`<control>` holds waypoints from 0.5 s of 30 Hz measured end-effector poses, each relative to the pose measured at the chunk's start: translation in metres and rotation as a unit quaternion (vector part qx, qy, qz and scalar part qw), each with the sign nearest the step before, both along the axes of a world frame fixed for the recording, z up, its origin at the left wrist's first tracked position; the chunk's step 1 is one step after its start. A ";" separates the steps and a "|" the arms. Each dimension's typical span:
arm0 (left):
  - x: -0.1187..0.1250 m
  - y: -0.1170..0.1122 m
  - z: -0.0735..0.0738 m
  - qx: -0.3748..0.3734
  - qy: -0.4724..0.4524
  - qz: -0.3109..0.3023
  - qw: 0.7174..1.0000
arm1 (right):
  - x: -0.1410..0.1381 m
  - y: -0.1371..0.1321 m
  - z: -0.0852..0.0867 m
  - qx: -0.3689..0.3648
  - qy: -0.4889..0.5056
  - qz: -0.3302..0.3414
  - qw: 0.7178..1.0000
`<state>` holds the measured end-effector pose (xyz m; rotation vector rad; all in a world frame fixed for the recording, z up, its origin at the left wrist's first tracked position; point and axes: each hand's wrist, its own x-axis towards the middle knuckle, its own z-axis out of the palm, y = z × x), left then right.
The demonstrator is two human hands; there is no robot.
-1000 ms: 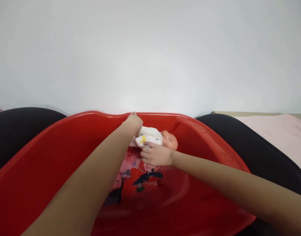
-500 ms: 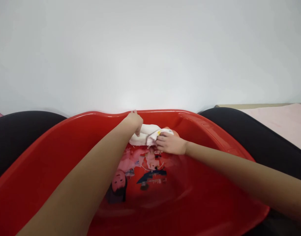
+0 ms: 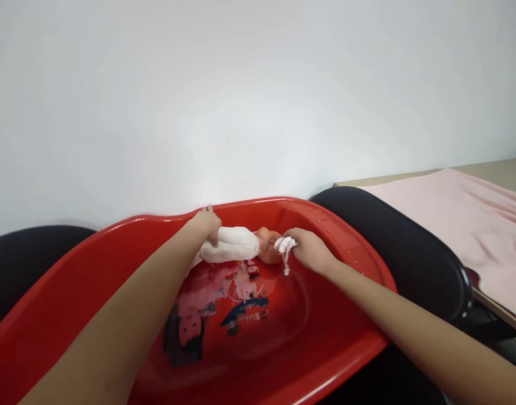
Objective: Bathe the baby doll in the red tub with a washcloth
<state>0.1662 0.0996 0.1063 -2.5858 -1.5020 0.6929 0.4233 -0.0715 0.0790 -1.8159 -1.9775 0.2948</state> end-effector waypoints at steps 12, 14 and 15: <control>-0.011 -0.041 -0.004 0.016 0.008 -0.056 0.998 | 0.004 0.006 -0.001 -0.034 0.055 -0.103 0.993; -0.011 -0.058 -0.008 0.026 0.005 -0.057 0.998 | 0.004 0.007 -0.001 -0.048 0.075 -0.120 0.989; -0.010 -0.066 -0.010 0.034 0.003 -0.057 0.998 | 0.003 0.007 -0.002 -0.051 0.079 -0.124 0.988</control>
